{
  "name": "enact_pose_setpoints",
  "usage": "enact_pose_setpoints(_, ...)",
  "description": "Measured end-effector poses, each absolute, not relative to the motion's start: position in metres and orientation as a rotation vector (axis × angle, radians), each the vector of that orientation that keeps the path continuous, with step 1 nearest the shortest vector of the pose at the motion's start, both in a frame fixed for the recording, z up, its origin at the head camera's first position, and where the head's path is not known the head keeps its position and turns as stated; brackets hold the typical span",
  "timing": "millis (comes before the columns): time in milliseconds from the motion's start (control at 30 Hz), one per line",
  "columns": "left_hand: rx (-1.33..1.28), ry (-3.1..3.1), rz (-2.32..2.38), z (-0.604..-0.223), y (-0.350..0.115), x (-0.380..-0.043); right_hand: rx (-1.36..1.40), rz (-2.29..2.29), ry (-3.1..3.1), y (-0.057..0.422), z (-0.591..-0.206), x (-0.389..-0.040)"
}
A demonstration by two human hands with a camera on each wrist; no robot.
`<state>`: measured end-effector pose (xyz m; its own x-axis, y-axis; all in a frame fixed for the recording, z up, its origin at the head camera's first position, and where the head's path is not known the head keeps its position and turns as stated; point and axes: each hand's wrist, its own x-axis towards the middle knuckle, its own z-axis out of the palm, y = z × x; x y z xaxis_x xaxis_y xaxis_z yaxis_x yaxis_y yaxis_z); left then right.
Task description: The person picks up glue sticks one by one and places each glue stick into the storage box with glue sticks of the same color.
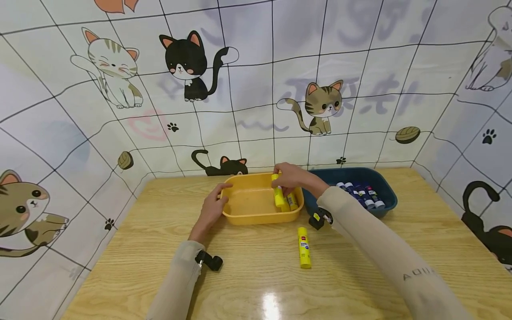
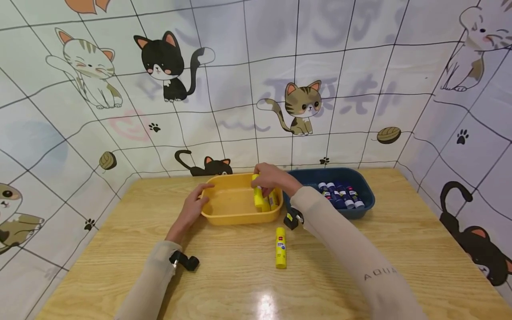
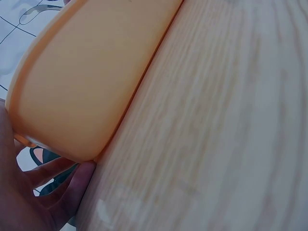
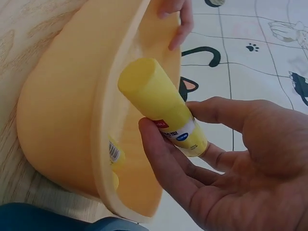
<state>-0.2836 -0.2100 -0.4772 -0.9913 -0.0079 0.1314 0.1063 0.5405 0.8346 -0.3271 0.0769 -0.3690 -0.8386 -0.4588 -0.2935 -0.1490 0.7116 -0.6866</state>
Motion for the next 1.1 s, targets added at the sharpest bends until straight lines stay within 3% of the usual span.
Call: enact_pose_setpoints(1100,-0.081,-2.639,-1.463,-0.478,-0.210,-0.286,-0.417,-0.706,2.673,0.041,-0.388,-0.341)
